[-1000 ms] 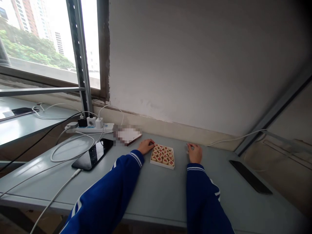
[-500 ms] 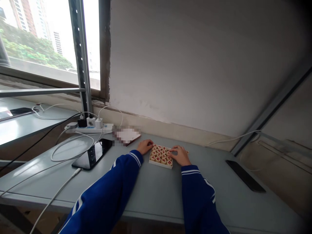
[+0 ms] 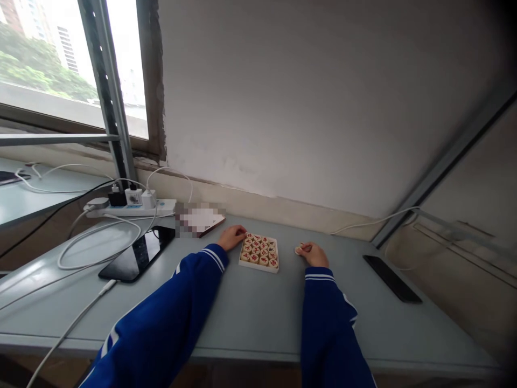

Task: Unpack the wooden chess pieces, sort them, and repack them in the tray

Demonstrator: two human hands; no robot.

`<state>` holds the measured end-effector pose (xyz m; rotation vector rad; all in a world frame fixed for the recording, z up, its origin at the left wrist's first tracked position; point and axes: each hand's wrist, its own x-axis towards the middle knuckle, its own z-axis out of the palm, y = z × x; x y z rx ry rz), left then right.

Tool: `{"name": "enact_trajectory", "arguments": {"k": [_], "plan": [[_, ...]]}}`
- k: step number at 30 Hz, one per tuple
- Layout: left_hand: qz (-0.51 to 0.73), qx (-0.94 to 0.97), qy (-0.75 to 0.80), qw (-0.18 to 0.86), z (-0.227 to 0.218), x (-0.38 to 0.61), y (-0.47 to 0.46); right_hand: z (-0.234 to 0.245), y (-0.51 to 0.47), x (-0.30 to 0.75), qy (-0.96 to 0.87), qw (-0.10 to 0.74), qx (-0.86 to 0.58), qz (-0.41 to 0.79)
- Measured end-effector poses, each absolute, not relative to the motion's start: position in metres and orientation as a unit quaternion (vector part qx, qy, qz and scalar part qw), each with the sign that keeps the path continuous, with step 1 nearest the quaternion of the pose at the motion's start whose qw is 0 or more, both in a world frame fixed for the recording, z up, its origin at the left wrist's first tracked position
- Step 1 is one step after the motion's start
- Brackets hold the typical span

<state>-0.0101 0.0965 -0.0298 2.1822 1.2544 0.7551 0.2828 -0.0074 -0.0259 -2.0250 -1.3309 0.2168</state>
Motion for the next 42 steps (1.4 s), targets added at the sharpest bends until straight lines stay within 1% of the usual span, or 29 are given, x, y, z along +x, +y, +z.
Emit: {"name": "enact_trajectory", "arguments": {"k": [4,9,12,16,19,21,24,26,28,30,32,35,38,42], "plan": [[0.280,0.802,0.462,0.255,-0.032,-0.010,0.099,-0.030,-0.014,0.291,-0.476,0.311,-0.822,0.031],[0.282,0.797,0.467,0.258,-0.032,-0.009,0.098,-0.023,-0.008,0.276,-0.480,0.323,-0.815,-0.027],[0.286,0.798,0.464,0.257,-0.033,-0.010,0.098,-0.012,-0.005,0.257,-0.562,0.318,-0.763,-0.015],[0.293,0.803,0.452,0.255,-0.035,-0.011,0.099,-0.004,-0.011,0.228,-0.713,0.246,-0.656,0.021],[0.294,0.803,0.454,0.250,-0.036,-0.011,0.100,-0.006,-0.017,0.215,-0.741,0.213,-0.636,0.036],[0.293,0.803,0.457,0.247,-0.035,-0.011,0.099,-0.008,-0.018,0.212,-0.739,0.222,-0.635,0.044],[0.289,0.801,0.459,0.254,-0.033,-0.010,0.098,-0.009,-0.015,0.212,-0.727,0.260,-0.632,0.069],[0.284,0.800,0.460,0.259,-0.032,-0.010,0.097,-0.008,-0.013,0.218,-0.707,0.304,-0.628,0.119],[0.283,0.800,0.460,0.260,-0.031,-0.010,0.097,-0.008,-0.013,0.230,-0.672,0.347,-0.624,0.197],[0.285,0.801,0.459,0.259,-0.032,-0.010,0.098,-0.011,-0.015,0.249,-0.625,0.350,-0.654,0.243],[0.288,0.799,0.460,0.259,-0.033,-0.010,0.099,-0.016,-0.019,0.269,-0.578,0.321,-0.716,0.225],[0.287,0.797,0.464,0.260,-0.034,-0.009,0.099,-0.023,-0.024,0.292,-0.522,0.298,-0.785,0.149],[0.282,0.795,0.470,0.260,-0.032,-0.009,0.098,-0.029,-0.024,0.298,-0.498,0.301,-0.808,0.091],[0.279,0.795,0.472,0.260,-0.029,-0.009,0.095,-0.028,-0.021,0.293,-0.492,0.295,-0.818,0.044]]}}
